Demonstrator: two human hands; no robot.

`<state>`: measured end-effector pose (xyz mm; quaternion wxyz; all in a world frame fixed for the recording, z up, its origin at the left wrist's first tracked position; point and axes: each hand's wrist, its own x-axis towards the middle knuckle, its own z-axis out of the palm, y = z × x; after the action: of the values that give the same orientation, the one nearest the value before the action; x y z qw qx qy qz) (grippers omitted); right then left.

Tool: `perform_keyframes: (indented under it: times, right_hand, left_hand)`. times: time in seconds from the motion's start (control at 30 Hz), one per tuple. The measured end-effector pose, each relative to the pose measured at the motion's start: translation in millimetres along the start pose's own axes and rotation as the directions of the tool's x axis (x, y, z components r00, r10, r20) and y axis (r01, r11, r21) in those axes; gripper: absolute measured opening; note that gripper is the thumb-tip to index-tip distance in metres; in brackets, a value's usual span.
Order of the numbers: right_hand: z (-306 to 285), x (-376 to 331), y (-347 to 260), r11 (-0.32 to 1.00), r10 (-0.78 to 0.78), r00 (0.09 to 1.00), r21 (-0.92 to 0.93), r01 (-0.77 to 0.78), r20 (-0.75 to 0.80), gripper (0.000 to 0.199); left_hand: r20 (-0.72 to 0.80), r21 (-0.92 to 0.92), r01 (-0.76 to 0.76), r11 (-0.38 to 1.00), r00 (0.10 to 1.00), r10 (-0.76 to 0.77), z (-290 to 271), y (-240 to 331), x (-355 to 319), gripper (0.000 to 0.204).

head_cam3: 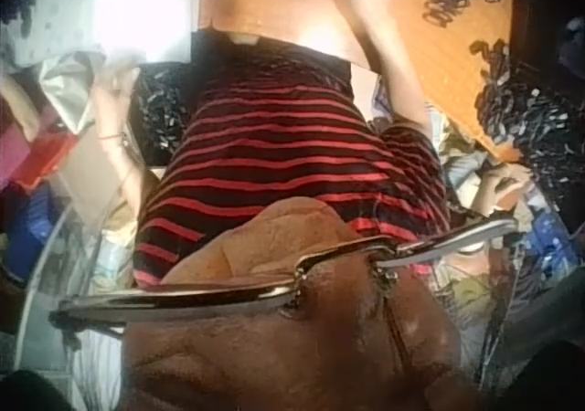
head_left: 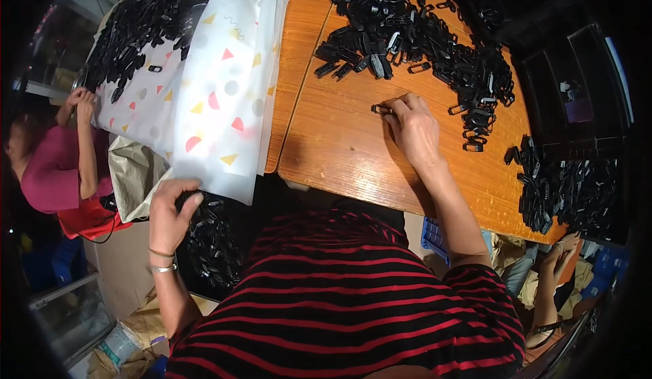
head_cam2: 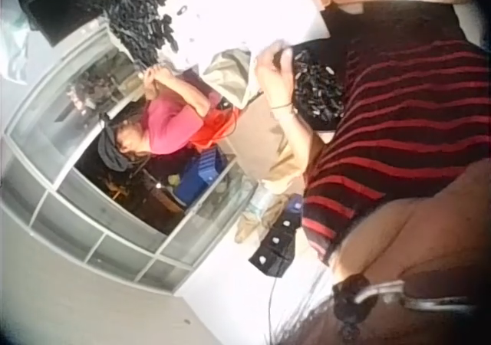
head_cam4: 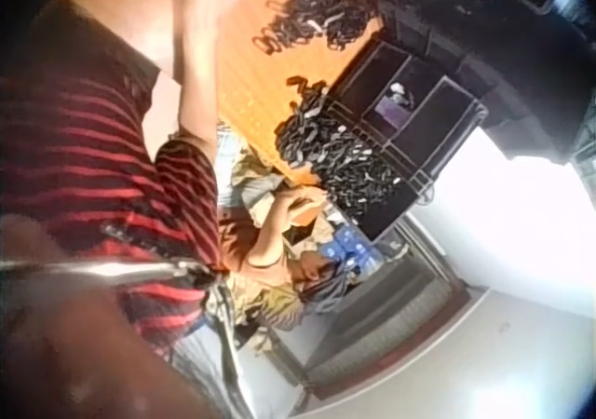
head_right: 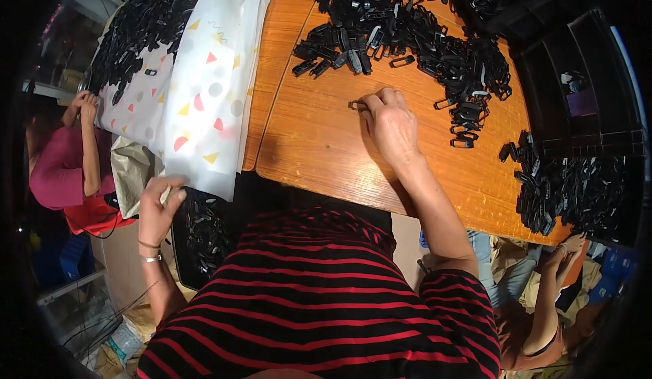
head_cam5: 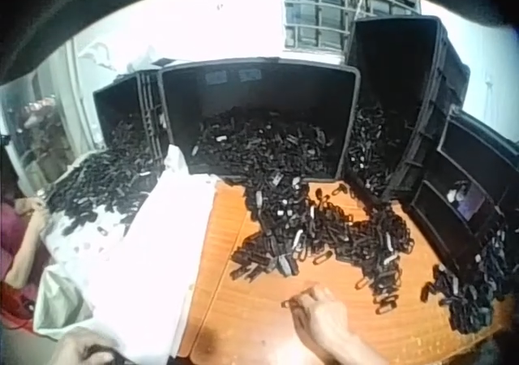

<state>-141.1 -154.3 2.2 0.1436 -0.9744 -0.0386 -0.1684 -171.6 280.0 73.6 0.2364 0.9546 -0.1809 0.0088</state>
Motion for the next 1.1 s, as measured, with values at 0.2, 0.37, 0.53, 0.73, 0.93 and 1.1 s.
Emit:
perform_keyframes:
  times: [0.2, 0.37, 0.53, 0.73, 0.93, 1.1]
  right_hand:
    - [-4.5, -0.4, -9.9, 0.995, 0.019, 0.991, 0.093, -0.032, 0.136, 0.020]
    - [5.2, -15.0, -8.0, 0.970, -0.022, 0.999, 0.242, 0.029, -0.032, 0.014]
    - [7.5, -24.8, -4.9, 0.984, 0.086, 0.995, 0.163, -0.075, -0.059, 0.011]
    - [-7.0, -29.9, -5.2, 0.956, 0.042, 0.999, 0.291, -0.041, 0.005, 0.017]
    - [-17.3, -33.1, -6.3, 0.975, 0.024, 0.990, 0.215, -0.054, 0.139, 0.023]
    - [-8.5, -23.9, -15.9, 0.924, 0.082, 0.996, 0.372, -0.086, 0.026, 0.022]
  left_hand:
    - [-0.113, -0.327, -0.231, 0.916, 0.972, 0.205, 68.1, 72.7, 109.2, 0.017]
    - [-0.060, -0.030, -0.503, 0.864, 0.864, 0.500, 118.8, 84.6, 197.3, 0.022]
    - [0.090, 0.061, -0.652, 0.755, 0.757, 0.647, 136.0, 80.1, 236.2, 0.026]
    - [0.177, 0.076, -0.728, 0.682, 0.683, 0.709, 136.1, 80.8, 235.0, 0.010]
    - [0.052, 0.033, -0.717, 0.697, 0.697, 0.715, 135.1, 87.2, 223.0, 0.016]
    - [0.092, -0.416, -0.370, 0.830, 0.892, 0.443, 149.9, 93.4, 197.9, 0.018]
